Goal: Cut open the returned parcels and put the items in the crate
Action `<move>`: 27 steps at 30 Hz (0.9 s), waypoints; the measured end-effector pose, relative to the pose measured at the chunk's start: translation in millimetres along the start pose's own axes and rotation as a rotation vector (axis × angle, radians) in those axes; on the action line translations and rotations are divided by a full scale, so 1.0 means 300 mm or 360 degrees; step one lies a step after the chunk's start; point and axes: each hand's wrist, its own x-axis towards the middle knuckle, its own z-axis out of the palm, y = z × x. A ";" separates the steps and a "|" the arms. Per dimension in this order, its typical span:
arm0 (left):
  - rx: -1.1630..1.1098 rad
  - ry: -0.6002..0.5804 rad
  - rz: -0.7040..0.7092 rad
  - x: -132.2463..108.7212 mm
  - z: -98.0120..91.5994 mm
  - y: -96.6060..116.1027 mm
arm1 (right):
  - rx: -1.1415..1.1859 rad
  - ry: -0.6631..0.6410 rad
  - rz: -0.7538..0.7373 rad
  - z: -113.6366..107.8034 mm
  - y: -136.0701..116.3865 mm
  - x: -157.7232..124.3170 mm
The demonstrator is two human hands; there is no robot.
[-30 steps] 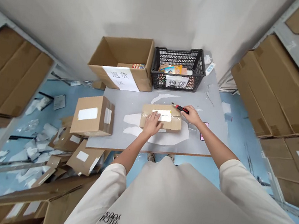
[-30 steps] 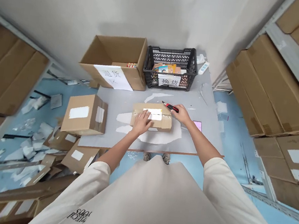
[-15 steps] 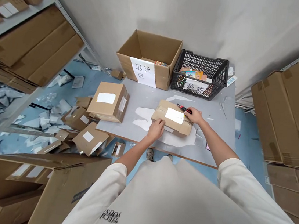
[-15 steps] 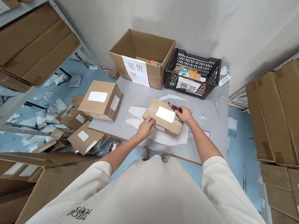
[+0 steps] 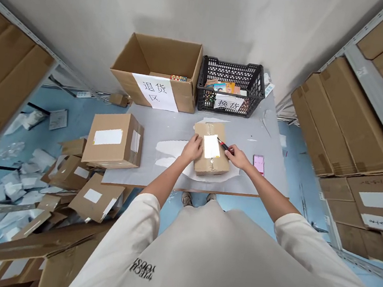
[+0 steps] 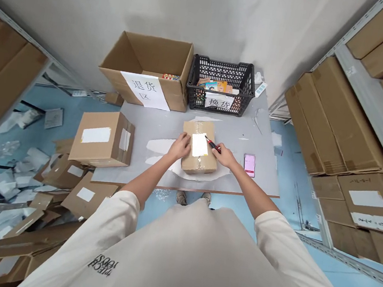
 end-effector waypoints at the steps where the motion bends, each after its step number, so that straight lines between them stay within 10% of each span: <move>1: 0.0005 -0.0001 0.0004 0.009 -0.009 -0.004 | 0.0077 -0.0031 -0.0002 0.016 -0.002 -0.009; 16: 0.0143 -0.0067 -0.0377 -0.010 0.116 0.362 | 0.0643 0.0219 0.0333 -0.096 0.069 0.100; 27: 0.0382 -0.0656 0.0152 -0.042 -0.001 0.197 | 0.0787 0.0275 0.0305 -0.060 0.061 0.110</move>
